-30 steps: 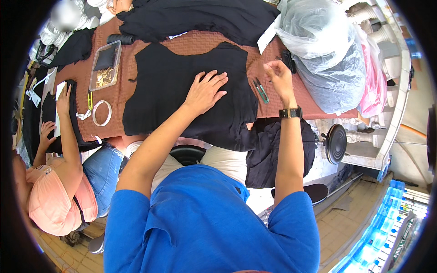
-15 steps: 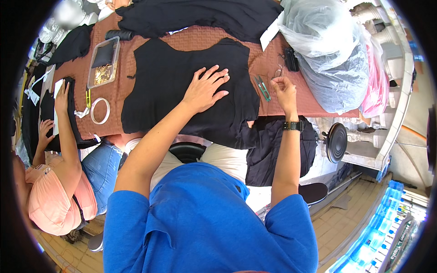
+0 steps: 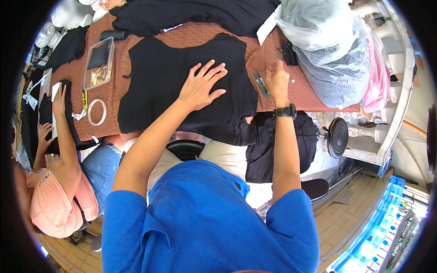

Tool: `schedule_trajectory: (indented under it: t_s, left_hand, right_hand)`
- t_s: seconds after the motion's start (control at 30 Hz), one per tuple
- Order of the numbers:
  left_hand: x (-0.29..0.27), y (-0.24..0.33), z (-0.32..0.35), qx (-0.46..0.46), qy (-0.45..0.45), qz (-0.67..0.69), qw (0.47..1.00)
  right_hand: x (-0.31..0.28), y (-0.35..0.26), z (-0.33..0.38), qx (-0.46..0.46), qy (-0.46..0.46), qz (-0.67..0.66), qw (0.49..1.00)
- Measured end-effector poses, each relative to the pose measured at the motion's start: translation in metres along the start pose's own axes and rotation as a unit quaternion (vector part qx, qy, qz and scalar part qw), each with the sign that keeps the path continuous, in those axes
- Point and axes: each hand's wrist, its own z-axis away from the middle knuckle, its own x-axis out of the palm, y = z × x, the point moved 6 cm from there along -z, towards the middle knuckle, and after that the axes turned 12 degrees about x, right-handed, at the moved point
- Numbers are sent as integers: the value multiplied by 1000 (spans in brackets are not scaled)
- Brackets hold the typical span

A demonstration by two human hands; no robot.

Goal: The person picks up black fabric pieces one by one, attaches a small white adhesive label to each, and moves them aside.

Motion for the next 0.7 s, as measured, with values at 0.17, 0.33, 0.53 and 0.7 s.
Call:
schedule_trajectory:
  t_s: [0.17,0.33,0.53,0.7]
  left_hand:
    - [3,-2,0,-9,-18,3,1000]
    - [-2,1,-2,6,-3,2,1000]
    - [-38,-8,16,-48,194,133,971]
    - [-72,3,71,-109,255,136,951]
  right_hand:
    - [21,-29,-4,-16,52,134,989]
    - [34,-26,-12,-12,37,250,967]
    - [39,-34,-14,3,38,318,947]
    - [43,-26,-18,-32,51,351,934]
